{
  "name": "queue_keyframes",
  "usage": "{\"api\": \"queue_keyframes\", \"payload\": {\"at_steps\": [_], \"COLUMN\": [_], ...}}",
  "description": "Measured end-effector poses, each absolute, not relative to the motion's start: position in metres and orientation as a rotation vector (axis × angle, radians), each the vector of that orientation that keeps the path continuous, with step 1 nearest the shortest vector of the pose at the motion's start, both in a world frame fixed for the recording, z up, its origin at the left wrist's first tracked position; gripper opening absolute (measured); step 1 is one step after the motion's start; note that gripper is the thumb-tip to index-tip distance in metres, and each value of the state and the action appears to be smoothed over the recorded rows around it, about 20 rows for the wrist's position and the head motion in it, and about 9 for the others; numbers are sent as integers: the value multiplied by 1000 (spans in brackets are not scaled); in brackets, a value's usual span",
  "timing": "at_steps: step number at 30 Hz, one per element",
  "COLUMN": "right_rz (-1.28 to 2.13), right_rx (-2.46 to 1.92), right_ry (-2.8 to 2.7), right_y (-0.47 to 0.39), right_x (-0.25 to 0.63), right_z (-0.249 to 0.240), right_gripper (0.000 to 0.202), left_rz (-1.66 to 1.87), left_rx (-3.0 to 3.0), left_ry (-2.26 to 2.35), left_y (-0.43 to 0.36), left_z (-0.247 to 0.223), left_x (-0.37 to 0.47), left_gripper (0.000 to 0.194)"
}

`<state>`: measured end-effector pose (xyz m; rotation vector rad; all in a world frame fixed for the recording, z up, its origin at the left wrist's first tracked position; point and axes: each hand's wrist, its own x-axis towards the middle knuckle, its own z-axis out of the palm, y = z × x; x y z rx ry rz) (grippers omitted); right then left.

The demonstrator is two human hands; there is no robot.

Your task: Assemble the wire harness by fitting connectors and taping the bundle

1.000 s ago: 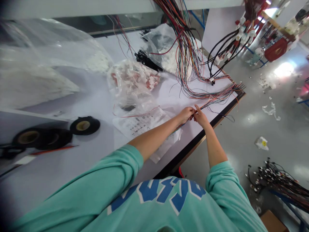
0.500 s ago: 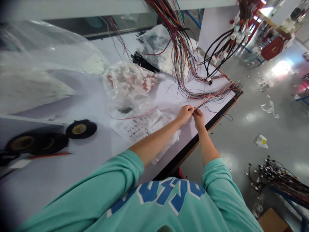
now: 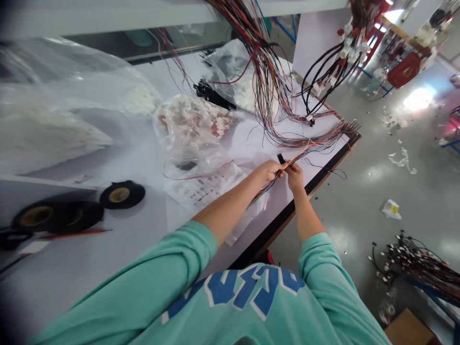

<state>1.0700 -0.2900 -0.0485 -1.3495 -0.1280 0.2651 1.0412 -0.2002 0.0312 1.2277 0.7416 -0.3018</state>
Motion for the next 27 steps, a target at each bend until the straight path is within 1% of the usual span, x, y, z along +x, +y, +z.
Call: {"api": "queue_keyframes", "payload": {"at_steps": [4, 7, 10, 13, 17, 21, 24, 27], "right_rz": [198, 186, 184, 191, 216, 203, 31, 8], "right_rx": [-1346, -1371, -1413, -1454, -1875, -2302, -2807, -2976], "right_ry": [-126, -136, -151, -155, -284, -448, -618, -646], "right_y": [-293, -295, -296, -297, -301, -304, -304, -307], "right_x": [1072, 1072, 1073, 1075, 1080, 1075, 1063, 1055], "right_z": [-49, -48, -46, -41, -26, -1, 17, 32], "right_gripper": [29, 29, 29, 27, 24, 23, 28, 34], "left_rz": [-404, -537, -604, -560, -573, -648, -656, -640], "left_rx": [1326, 1584, 1757, 1761, 1651, 1436, 1451, 1551], "left_ry": [661, 469, 262, 205, 197, 239, 274, 304], "left_y": [-185, -171, -162, -160, -160, -156, -153, -149], "left_z": [34, 28, 20, 17, 22, 30, 32, 31], "left_x": [1034, 1016, 997, 989, 989, 989, 990, 992], "left_gripper": [23, 28, 23, 19, 18, 28, 32, 30]}}
